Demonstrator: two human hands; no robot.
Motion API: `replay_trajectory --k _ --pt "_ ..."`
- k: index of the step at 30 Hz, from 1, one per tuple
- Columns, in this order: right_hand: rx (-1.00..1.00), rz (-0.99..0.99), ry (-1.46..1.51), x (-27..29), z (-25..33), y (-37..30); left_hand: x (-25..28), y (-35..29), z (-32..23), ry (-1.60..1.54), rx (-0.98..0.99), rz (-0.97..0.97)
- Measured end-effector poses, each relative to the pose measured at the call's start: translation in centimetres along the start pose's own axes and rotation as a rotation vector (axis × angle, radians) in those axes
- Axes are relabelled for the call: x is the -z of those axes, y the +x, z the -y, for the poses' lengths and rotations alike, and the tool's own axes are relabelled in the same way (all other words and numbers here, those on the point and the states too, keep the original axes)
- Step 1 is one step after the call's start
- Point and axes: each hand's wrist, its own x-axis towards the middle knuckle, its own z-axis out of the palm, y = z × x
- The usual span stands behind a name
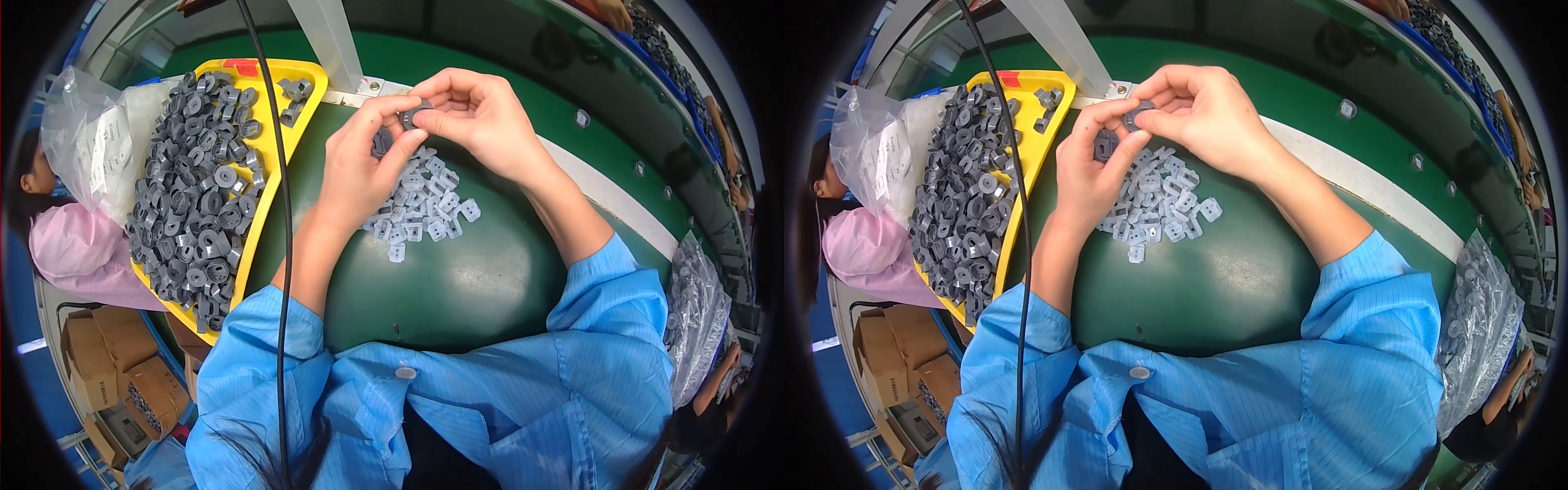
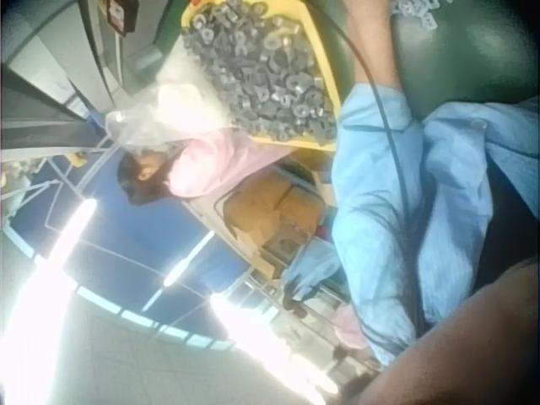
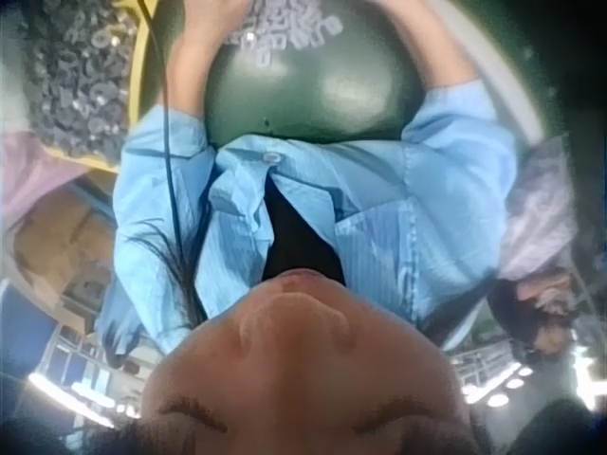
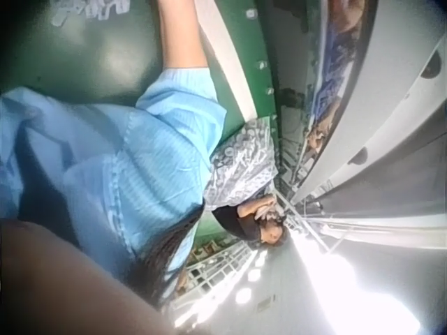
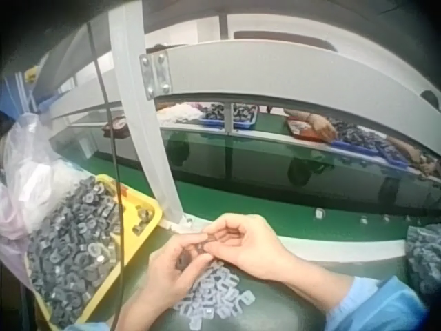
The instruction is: The person assembles small plastic rings into larger circular bases by hand, taking the rings from a yellow tray and attaching them to the bases, which are then placed into a red tray.
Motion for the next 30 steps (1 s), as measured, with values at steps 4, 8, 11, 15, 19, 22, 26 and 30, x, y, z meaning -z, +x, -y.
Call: replay_trajectory --k 4,8,11,15,19,22,26,30 --pt "0.121 -0.075 0.004 -0.2 0.1 -0.2 -0.2 0.2 -0.4 -0.047 0.019 -0.034" --pt "-0.034 -0.13 0.119 2.6 -1.3 1.1 0.0 -0.4 0.9 -0.205 0.356 -0.021" --pt "-0.168 -0.307 -0.143 6.6 -3.7 1.9 1.5 0.0 1.6 -0.39 0.571 0.051" --pt "-0.042 -0.513 -0.696 9.3 -5.6 1.8 1.7 0.5 1.0 -0.524 0.771 0.166" --pt "0.106 -0.274 -0.849 7.2 -1.8 -0.3 2.3 0.3 1.5 -0.775 0.847 0.105" --pt "-0.209 0.322 -0.516 4.9 1.8 -4.7 2.0 0.3 2.1 -0.731 0.849 0.145" --pt "-0.073 0.345 -0.716 2.1 1.0 -7.2 1.1 0.3 2.8 -0.696 0.823 0.105" --pt "-0.01 0.298 -0.755 2.6 0.4 -5.3 0.0 0.1 2.6 -0.668 0.774 -0.023"
